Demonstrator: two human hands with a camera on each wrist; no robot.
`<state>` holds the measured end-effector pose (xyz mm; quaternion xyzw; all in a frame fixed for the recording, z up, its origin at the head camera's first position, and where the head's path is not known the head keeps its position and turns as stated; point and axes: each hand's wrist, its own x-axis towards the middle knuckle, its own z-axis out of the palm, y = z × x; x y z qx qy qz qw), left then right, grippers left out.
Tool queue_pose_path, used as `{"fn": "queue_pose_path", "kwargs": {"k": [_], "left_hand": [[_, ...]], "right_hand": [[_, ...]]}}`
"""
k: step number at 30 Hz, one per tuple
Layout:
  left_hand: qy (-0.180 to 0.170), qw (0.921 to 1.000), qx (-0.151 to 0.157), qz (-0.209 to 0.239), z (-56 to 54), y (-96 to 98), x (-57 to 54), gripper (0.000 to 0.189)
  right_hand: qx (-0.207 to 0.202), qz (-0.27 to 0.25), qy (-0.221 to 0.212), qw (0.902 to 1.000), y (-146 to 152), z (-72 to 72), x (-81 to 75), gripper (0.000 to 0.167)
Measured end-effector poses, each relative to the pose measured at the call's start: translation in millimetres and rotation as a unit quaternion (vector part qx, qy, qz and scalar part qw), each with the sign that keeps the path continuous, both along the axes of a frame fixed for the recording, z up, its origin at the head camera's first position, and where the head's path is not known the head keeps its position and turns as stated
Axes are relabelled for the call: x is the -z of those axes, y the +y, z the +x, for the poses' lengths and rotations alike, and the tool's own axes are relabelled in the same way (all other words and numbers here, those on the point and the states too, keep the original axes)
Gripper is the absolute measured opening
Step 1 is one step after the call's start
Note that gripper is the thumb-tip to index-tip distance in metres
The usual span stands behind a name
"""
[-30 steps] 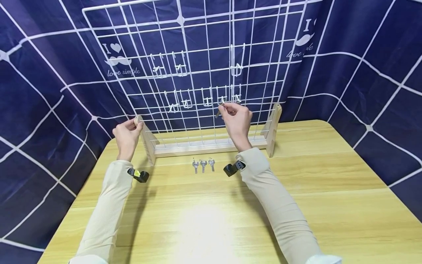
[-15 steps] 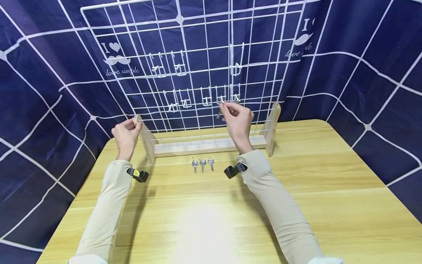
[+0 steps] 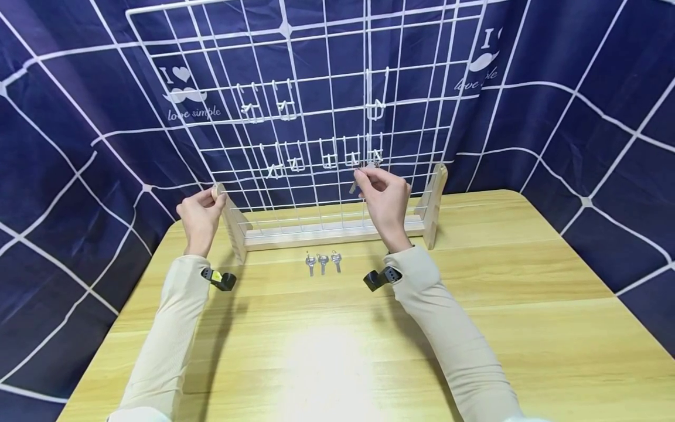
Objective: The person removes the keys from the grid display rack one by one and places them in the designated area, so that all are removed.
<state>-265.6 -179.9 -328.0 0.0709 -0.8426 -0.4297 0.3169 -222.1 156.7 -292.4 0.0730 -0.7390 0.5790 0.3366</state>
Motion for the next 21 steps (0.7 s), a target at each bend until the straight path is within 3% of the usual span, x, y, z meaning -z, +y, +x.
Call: {"fn": "queue_pose_path", "kwargs": {"k": [14,21], "left_hand": [[-0.002,1.0,0.0,-0.004,0.5,-1.2,-0.3,0.026],[-0.001,1.0,0.003,-0.002,-0.9,-1.5,0.5,0.027]], "right_hand": [[-0.027,-0.009,0.01,0.9995,-1.1,4.9,-4.1,0.022],[-0.038,-0.009,0.028,0.9988,-8.4,25.3,-22.3,0.019]]}}
